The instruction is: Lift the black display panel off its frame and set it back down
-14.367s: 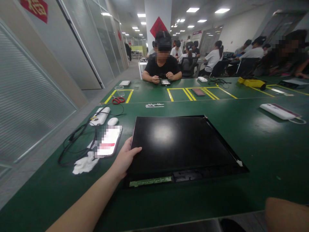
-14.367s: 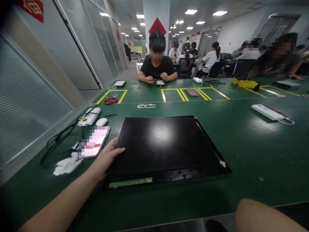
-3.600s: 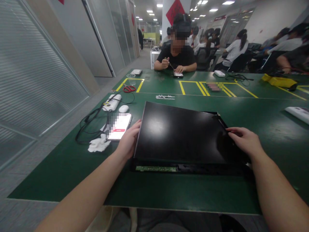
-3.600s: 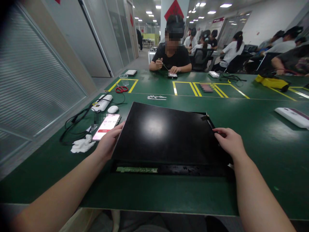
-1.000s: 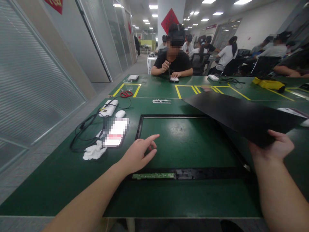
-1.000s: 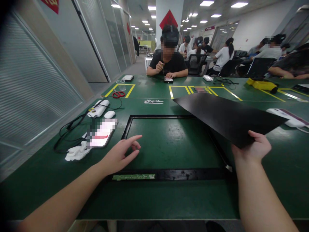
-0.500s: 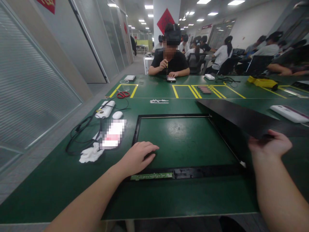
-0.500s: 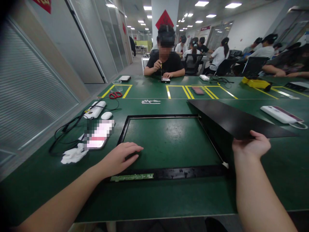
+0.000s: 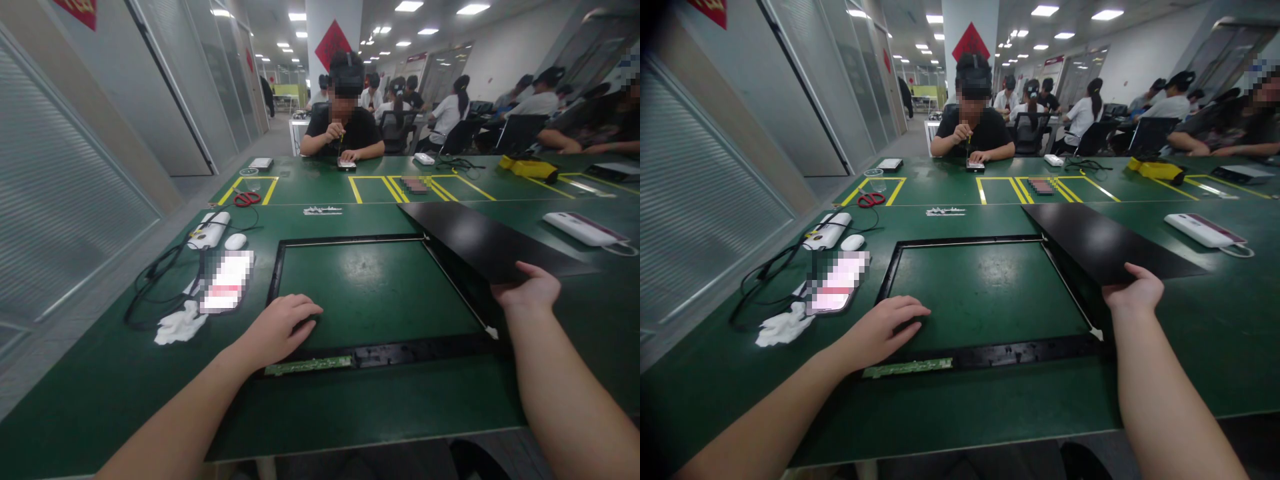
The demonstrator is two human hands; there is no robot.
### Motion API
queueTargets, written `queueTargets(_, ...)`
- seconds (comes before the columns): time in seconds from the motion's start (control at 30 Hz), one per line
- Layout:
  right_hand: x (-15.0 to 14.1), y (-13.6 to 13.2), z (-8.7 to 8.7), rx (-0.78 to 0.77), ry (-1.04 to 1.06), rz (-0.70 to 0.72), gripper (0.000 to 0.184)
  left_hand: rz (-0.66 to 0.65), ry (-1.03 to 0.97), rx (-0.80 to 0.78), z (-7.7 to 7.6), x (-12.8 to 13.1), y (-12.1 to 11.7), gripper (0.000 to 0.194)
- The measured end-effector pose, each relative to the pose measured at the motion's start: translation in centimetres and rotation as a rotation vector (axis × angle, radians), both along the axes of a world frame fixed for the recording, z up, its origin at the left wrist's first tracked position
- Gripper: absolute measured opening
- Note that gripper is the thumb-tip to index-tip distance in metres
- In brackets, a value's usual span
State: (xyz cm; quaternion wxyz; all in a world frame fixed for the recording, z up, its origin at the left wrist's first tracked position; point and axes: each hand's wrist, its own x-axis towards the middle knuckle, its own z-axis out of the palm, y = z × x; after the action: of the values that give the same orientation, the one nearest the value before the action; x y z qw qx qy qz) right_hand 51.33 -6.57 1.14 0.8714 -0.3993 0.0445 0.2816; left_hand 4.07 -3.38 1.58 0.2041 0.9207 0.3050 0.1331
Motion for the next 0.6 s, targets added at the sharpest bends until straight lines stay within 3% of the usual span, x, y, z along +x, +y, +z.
queueTargets(0.6, -1.3, 0.3, 0.8, -0.099, 0.046, -0.028, 0.026, -0.014, 0.000, -0.004, 0.1, 0.1, 0.0, 0.028)
